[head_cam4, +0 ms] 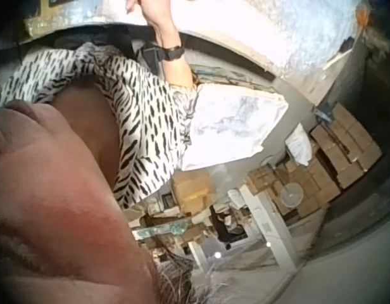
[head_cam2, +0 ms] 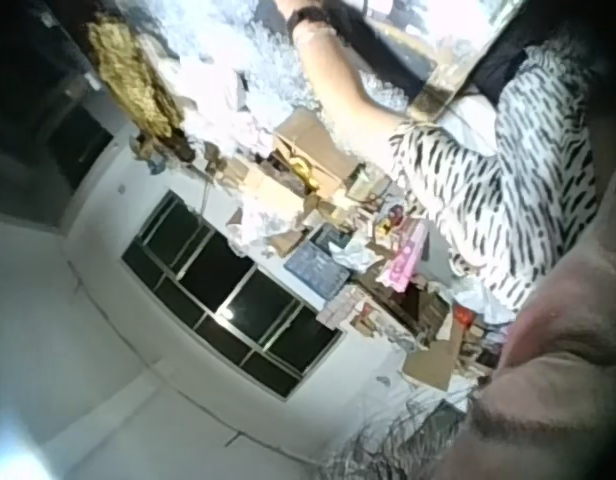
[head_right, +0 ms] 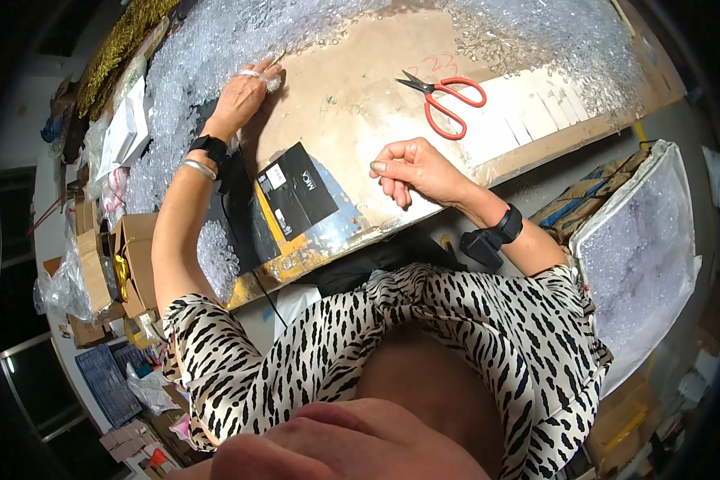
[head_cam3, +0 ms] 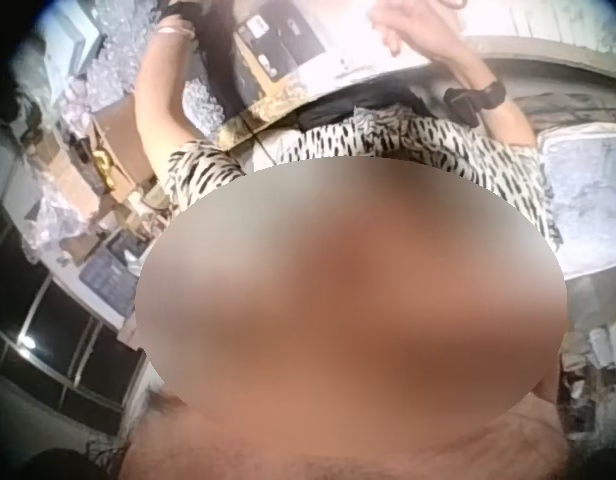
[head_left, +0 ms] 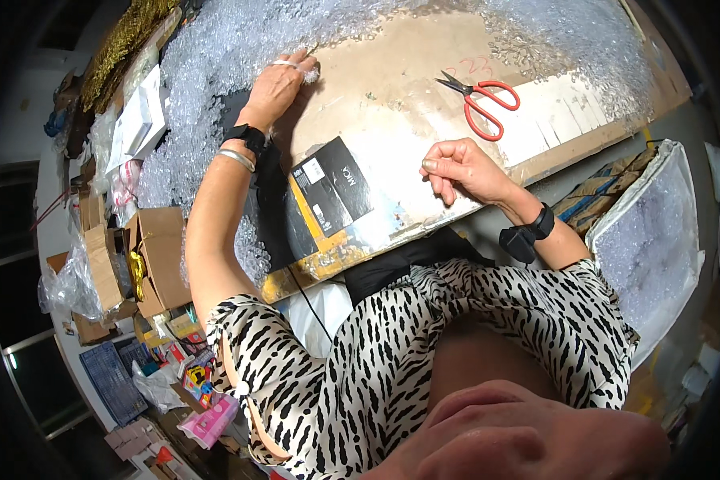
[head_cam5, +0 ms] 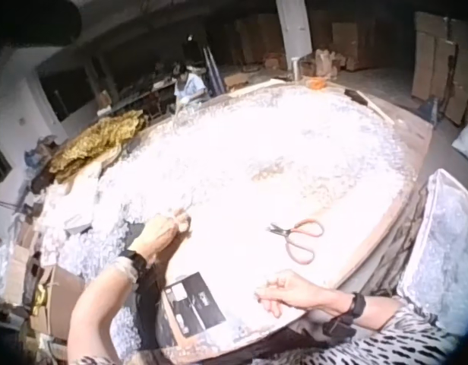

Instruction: Inspecting and handling plastic snowflake ornaments and bubble wrap at a manufacturing workbench.

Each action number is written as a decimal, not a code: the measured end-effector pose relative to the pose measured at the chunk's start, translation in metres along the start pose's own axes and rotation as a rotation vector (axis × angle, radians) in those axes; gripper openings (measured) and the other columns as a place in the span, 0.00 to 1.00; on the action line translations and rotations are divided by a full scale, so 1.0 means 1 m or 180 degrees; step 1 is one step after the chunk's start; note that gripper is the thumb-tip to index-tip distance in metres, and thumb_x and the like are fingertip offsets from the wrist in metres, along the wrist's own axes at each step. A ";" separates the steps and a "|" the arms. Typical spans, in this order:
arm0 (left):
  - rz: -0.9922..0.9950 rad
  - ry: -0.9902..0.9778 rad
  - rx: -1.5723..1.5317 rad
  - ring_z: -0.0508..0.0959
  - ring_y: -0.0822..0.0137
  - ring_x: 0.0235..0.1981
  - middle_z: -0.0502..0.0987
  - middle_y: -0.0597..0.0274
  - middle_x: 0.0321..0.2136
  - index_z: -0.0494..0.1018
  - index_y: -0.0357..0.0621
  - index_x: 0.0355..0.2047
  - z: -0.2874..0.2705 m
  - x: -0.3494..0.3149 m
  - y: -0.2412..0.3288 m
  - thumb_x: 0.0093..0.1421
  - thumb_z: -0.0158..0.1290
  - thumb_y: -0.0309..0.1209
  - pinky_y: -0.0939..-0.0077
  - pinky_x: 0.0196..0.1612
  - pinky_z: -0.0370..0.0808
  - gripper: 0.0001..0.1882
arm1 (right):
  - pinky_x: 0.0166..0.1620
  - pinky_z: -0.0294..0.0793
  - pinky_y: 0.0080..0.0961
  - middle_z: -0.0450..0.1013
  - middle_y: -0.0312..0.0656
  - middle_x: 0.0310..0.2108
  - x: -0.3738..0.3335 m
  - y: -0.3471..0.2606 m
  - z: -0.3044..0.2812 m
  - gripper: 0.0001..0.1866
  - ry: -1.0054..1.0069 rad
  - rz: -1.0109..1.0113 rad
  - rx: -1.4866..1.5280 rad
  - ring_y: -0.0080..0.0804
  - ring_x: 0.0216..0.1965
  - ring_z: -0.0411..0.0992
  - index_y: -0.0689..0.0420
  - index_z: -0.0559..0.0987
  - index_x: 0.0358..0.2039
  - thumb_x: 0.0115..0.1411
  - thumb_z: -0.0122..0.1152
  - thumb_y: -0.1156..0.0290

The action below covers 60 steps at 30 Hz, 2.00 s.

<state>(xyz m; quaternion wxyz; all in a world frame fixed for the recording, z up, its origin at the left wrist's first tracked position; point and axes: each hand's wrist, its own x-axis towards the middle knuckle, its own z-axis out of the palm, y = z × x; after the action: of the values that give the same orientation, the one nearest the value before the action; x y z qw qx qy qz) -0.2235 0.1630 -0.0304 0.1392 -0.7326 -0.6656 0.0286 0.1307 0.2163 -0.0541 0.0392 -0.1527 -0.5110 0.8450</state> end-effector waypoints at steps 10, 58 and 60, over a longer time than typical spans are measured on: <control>0.0117 0.0572 0.0553 0.75 0.61 0.35 0.73 0.55 0.31 0.70 0.44 0.30 0.007 -0.009 -0.002 0.52 0.46 0.24 0.70 0.35 0.75 0.06 | 0.14 0.66 0.14 0.70 0.38 0.16 0.000 0.002 0.003 0.10 -0.0026 -0.0007 -0.0067 0.19 0.11 0.67 0.65 0.73 0.30 0.61 0.50 0.71; -0.2639 0.1652 -0.5100 0.73 0.76 0.22 0.78 0.56 0.27 0.72 0.30 0.37 -0.140 -0.099 0.192 0.56 0.54 0.26 0.87 0.22 0.68 0.11 | 0.27 0.64 0.12 0.72 0.30 0.24 -0.058 -0.036 0.013 0.09 0.0545 -0.1621 -0.0872 0.12 0.24 0.64 0.59 0.78 0.32 0.60 0.53 0.67; -0.2537 0.1540 -0.5290 0.76 0.73 0.27 0.77 0.57 0.31 0.70 0.32 0.40 -0.142 -0.114 0.201 0.58 0.52 0.28 0.85 0.25 0.68 0.12 | 0.33 0.66 0.13 0.73 0.31 0.28 -0.054 -0.027 0.009 0.10 0.0643 -0.1892 -0.1152 0.13 0.28 0.65 0.59 0.78 0.32 0.60 0.53 0.66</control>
<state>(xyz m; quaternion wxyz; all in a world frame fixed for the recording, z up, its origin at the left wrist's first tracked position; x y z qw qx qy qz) -0.0099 0.0126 0.0412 -0.2926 -0.3025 -0.6270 -0.6556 0.1763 0.2093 -0.0146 0.3058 -0.0846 -0.6679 0.6732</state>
